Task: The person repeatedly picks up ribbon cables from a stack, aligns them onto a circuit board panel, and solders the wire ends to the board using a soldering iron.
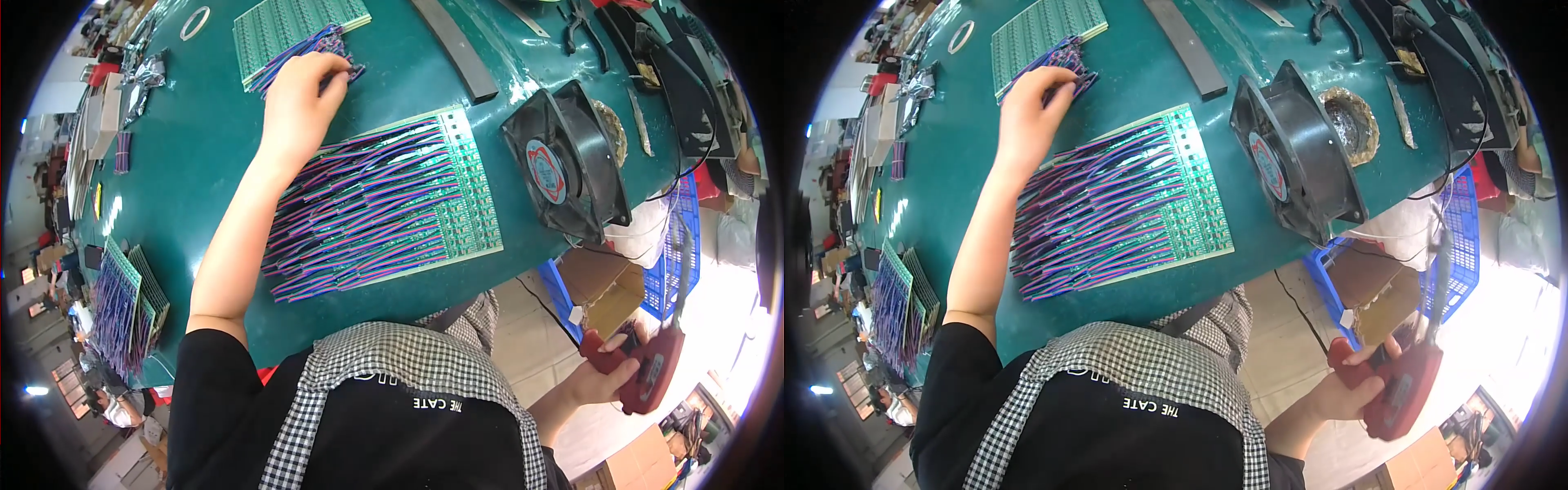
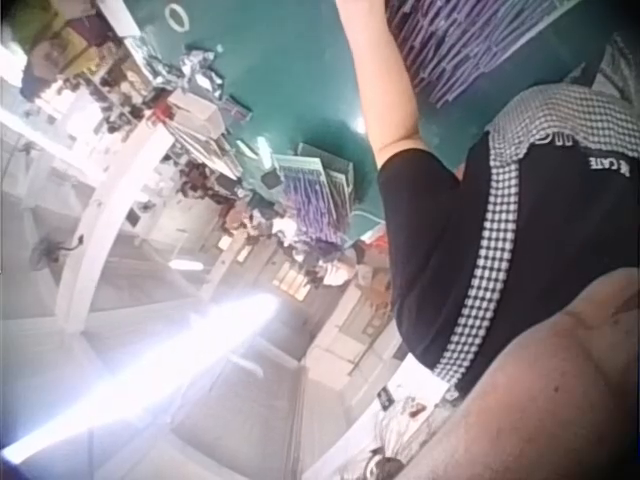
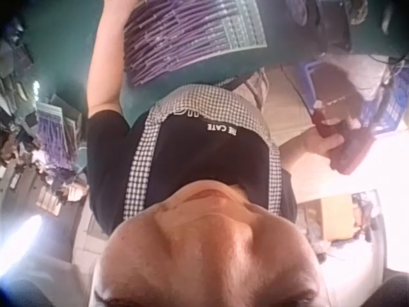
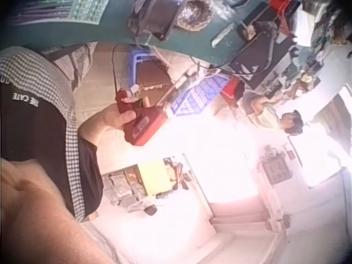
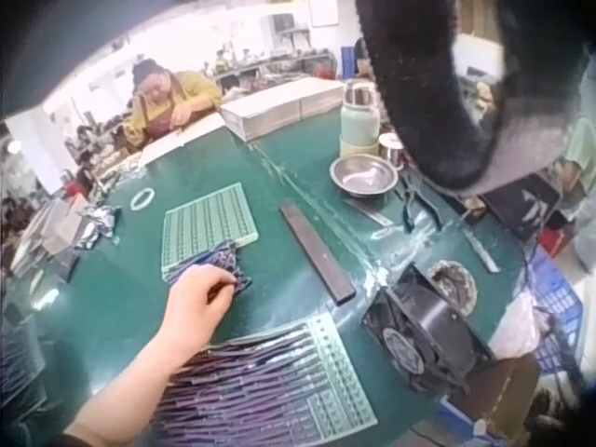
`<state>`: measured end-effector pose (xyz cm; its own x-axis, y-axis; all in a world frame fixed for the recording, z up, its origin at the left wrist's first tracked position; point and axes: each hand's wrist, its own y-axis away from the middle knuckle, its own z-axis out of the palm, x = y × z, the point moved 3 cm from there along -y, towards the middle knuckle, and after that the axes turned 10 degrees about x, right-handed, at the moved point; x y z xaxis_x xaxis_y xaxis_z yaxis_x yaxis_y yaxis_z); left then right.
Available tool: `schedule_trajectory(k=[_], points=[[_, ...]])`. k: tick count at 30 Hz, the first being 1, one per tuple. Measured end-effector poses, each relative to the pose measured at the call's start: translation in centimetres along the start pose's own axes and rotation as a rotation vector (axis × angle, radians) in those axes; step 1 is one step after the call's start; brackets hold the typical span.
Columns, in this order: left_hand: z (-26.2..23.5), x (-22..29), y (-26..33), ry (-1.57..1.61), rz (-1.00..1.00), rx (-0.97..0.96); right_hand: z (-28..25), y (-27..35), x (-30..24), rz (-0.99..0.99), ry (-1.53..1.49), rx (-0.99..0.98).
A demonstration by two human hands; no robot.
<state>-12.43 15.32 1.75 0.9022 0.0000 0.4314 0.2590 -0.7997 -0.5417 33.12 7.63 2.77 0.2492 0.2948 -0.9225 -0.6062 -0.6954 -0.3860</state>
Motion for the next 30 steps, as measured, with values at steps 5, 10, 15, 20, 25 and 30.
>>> schedule_trajectory(k=[5,10,15,20,25,30], points=[[-3.7,9.3,0.4,0.329,-0.031,0.007,-3.1,1.9,-0.5,0.081,-0.235,-0.044],[-0.5,12.7,6.3,0.263,0.18,-0.302,-4.8,6.3,0.6,0.149,0.068,-0.494],[1.8,12.0,8.5,0.163,0.422,-0.202,-2.6,7.6,1.4,0.309,0.333,-0.793],[2.1,11.9,8.7,0.178,0.446,-0.209,0.8,6.9,0.6,0.433,0.251,-0.842],[1.8,12.6,8.6,0.158,0.371,-0.242,1.1,7.2,0.7,0.429,0.255,-0.822],[1.9,12.4,8.7,0.154,0.382,-0.228,1.7,6.8,0.7,0.449,0.231,-0.86]])
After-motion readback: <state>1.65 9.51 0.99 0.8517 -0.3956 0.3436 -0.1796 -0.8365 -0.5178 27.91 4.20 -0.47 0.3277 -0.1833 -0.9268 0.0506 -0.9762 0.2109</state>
